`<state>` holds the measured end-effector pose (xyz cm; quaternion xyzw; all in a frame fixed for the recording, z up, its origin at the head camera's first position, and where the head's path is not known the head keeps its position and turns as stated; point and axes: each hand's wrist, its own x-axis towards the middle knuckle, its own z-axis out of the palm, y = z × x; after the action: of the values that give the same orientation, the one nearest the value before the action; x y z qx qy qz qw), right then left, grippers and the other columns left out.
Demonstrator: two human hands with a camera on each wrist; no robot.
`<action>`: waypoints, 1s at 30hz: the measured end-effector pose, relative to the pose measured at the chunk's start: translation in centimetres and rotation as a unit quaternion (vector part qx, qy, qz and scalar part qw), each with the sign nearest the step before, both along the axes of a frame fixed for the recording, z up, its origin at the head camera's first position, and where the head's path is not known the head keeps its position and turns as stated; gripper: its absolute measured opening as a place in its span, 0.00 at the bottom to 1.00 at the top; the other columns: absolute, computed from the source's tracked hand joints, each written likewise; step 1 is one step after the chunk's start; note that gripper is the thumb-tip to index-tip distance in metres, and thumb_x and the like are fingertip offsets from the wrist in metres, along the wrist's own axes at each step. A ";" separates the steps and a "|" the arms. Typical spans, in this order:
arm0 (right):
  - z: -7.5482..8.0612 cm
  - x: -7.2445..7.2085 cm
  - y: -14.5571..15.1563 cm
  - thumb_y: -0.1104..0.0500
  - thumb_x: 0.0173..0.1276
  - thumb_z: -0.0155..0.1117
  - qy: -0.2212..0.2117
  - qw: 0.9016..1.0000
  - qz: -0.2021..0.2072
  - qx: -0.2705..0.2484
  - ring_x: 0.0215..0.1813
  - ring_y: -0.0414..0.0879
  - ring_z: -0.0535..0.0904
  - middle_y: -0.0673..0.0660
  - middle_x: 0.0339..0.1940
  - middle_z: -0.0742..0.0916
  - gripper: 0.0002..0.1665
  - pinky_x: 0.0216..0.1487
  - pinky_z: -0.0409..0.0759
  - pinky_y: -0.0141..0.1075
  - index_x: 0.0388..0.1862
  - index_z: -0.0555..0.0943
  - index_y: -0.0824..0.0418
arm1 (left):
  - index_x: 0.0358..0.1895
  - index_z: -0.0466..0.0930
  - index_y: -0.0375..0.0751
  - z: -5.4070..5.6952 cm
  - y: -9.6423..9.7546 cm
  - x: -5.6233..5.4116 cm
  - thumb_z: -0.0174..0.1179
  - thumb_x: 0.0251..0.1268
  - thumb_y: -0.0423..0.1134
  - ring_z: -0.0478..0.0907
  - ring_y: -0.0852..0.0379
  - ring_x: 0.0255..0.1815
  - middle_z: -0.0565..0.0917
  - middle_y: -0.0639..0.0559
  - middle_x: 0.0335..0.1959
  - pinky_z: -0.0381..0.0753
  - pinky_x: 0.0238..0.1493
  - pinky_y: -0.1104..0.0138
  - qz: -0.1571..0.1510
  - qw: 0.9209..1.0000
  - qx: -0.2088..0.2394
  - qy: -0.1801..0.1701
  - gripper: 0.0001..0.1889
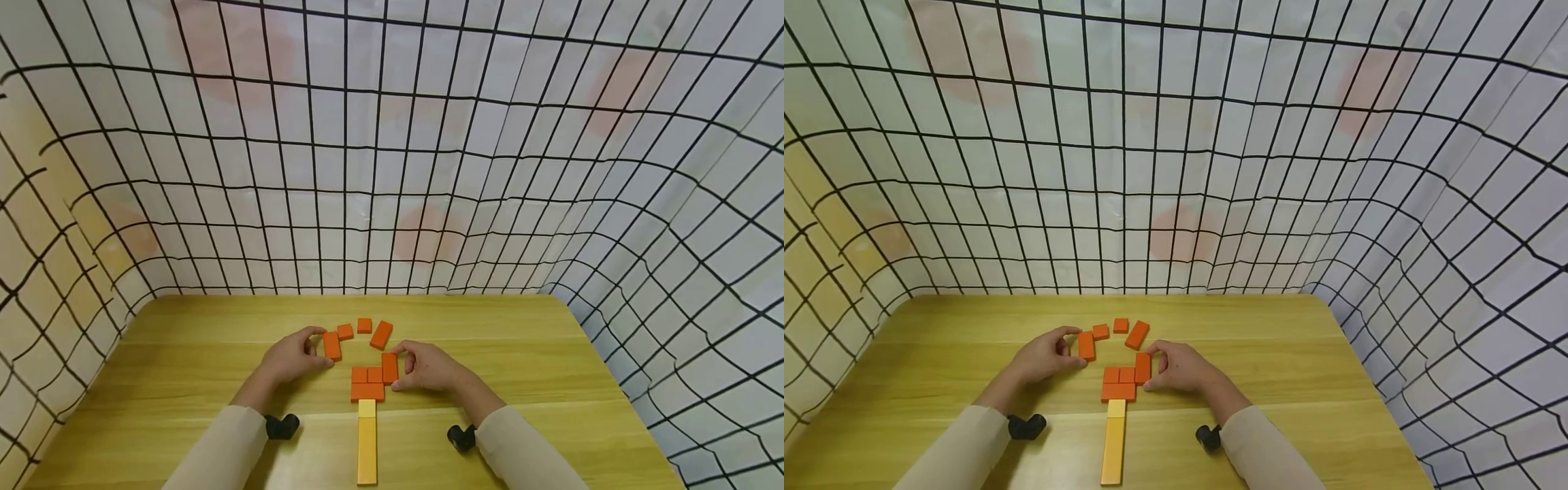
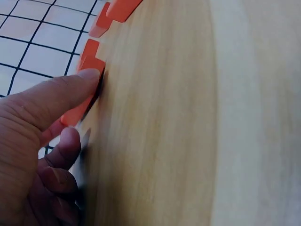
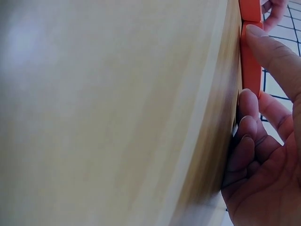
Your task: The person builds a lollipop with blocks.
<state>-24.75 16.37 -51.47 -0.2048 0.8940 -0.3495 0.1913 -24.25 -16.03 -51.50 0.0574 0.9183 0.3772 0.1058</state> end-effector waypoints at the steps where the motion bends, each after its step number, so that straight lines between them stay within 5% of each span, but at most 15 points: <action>1: 0.0 0.0 0.0 0.48 0.56 0.83 0.001 1.000 0.000 0.000 0.30 0.42 0.72 0.49 0.31 0.80 0.34 0.35 0.73 0.35 0.60 0.78 0.51 | 0.70 0.74 0.51 0.0 0.0 0.1 0.74 0.59 0.50 0.71 0.57 0.27 0.78 0.54 0.30 0.65 0.32 0.63 0.000 1.000 0.006 0.000 0.35; 13: 0.5 0.2 -0.2 0.49 0.56 0.82 -0.001 1.000 0.000 0.003 0.30 0.42 0.72 0.49 0.30 0.80 0.34 0.36 0.74 0.35 0.60 0.78 0.52 | 0.65 0.78 0.54 0.1 0.0 1.2 0.79 0.52 0.48 0.70 0.56 0.31 0.77 0.53 0.32 0.66 0.33 0.65 -0.031 0.996 0.067 -0.039 0.34; 20: 0.6 0.2 -0.2 0.49 0.56 0.82 -0.002 1.000 0.001 0.004 0.30 0.42 0.73 0.49 0.30 0.80 0.34 0.36 0.75 0.35 0.60 0.78 0.52 | 0.65 0.80 0.51 0.0 0.2 1.5 0.80 0.50 0.46 0.69 0.54 0.35 0.76 0.51 0.35 0.66 0.35 0.63 -0.052 0.995 0.076 -0.032 0.35; 30: 0.3 0.0 -0.1 0.49 0.56 0.83 -0.001 1.000 0.002 0.004 0.30 0.42 0.73 0.49 0.30 0.80 0.34 0.35 0.74 0.35 0.60 0.78 0.52 | 0.64 0.82 0.55 -0.1 0.8 1.8 0.82 0.46 0.49 0.70 0.55 0.35 0.77 0.52 0.36 0.68 0.34 0.63 -0.050 0.998 0.032 -0.011 0.36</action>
<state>-24.72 16.25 -51.17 -0.2060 0.8946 -0.3461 0.1937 -22.49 -15.23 -51.57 0.1026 0.9005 0.4013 0.1325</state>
